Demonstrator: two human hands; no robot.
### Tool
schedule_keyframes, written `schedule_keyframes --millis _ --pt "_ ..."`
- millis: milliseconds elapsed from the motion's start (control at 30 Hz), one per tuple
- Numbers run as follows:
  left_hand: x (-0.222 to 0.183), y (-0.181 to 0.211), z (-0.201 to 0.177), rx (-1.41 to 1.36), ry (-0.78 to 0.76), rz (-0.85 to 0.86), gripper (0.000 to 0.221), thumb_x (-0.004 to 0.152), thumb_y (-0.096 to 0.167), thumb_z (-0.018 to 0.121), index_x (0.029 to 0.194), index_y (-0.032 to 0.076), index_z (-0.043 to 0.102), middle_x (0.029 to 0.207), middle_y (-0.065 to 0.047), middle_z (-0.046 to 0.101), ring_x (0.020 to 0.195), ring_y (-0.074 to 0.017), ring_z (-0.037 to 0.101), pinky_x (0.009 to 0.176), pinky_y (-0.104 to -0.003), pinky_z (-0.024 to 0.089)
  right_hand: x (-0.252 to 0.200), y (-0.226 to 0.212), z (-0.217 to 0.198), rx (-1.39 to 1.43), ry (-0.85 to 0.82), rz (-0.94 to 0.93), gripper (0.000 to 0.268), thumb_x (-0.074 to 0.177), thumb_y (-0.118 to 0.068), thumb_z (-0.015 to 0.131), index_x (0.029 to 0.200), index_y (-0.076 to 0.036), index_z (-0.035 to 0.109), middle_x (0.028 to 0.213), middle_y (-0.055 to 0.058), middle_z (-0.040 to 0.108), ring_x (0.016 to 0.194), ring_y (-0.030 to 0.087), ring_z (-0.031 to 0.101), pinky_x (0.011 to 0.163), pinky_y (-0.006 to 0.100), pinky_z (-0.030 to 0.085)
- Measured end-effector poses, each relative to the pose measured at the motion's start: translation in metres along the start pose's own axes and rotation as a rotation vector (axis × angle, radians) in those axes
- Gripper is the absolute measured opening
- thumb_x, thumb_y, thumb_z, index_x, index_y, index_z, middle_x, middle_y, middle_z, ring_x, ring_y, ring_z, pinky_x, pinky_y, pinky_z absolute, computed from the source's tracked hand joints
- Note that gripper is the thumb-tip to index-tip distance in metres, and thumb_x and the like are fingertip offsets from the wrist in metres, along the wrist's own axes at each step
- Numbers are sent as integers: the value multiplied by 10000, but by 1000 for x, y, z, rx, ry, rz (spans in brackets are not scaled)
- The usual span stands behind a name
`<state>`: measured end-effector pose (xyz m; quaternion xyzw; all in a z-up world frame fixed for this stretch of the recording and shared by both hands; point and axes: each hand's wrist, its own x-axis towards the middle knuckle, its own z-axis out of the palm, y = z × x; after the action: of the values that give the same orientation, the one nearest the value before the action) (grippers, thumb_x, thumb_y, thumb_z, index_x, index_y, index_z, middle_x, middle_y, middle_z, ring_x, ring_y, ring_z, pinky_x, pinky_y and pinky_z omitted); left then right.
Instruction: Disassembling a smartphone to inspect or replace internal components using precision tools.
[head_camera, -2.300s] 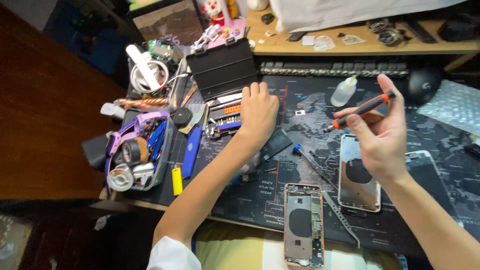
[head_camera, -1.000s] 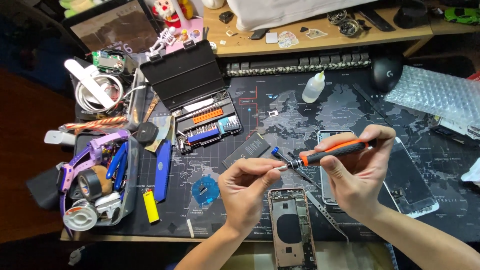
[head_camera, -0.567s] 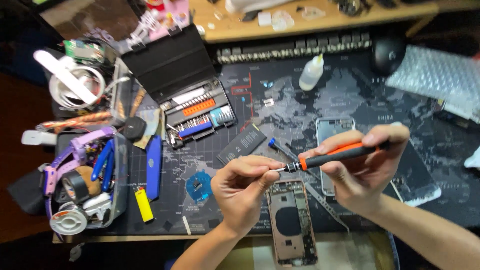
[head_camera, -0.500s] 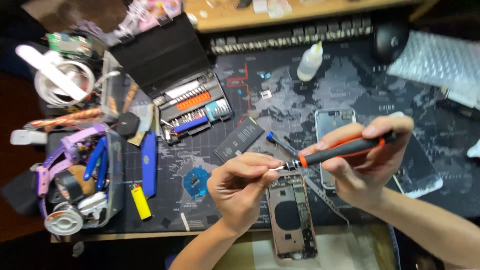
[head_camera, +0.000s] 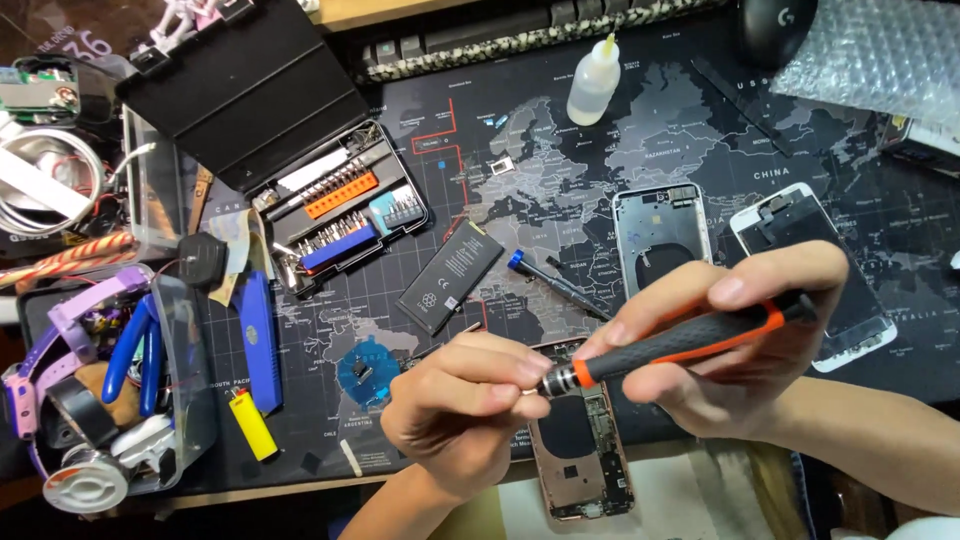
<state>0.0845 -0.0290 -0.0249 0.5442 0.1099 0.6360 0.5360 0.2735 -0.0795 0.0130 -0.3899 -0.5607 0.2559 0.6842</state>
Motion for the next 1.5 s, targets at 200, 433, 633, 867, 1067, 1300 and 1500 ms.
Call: schedule_keyframes --millis 200,433,633,867,1067,1300,1500 --pt "11 21 -10 390 -197 -19 309 940 120 877 1173 26 698 1103 -163 810 965 -285 835 885 -361 699 -1 -28 -16 -201 -72 98 350 983 -131 675 1211 -30 430 1003 195 778 821 256 920 727 278 800" --pt "9 24 -34 1092 -883 -143 377 1005 254 876 1263 40 703 1326 -171 703 1102 -367 656 906 -494 539 -100 -19 -99 676 17 1034 720 1018 -324 751 1454 244 673 1591 417 633 1444 450 659 1089 447 581" --pt "-2 9 -40 1156 -886 -115 216 1067 216 820 1140 34 728 1191 -184 714 948 -350 632 760 -451 517 -76 -9 -37 -634 -234 105 728 919 -157 899 1462 -254 423 1284 93 818 1091 166 960 963 298 849" --pt "-3 -1 -44 1145 -873 -47 157 1154 121 643 1079 32 748 1156 -208 726 887 -322 636 773 -424 504 -77 -6 -30 -599 -185 507 337 979 -66 545 1210 107 720 1303 231 826 1199 249 866 884 206 790" --pt "-6 -4 -46 1108 -842 34 242 1155 49 503 1077 10 729 1139 -267 716 822 -326 589 709 -407 443 -77 -7 -38 -739 -312 131 805 970 -111 845 1592 -293 366 1313 121 807 1129 168 939 984 225 809" --pt "-11 -5 -48 1093 -848 27 290 1160 77 486 1056 12 748 1130 -253 715 825 -330 599 736 -408 464 -69 -14 -32 -697 -333 455 394 943 -90 722 1330 -70 651 1340 126 837 1224 169 879 972 208 753" --pt "-11 -8 -49 1104 -845 102 312 1130 46 438 1043 -7 733 1109 -242 696 786 -322 542 719 -410 438 -66 -27 -35 -685 -371 457 364 943 -181 728 1306 -161 709 1357 110 845 1233 218 885 981 292 735"
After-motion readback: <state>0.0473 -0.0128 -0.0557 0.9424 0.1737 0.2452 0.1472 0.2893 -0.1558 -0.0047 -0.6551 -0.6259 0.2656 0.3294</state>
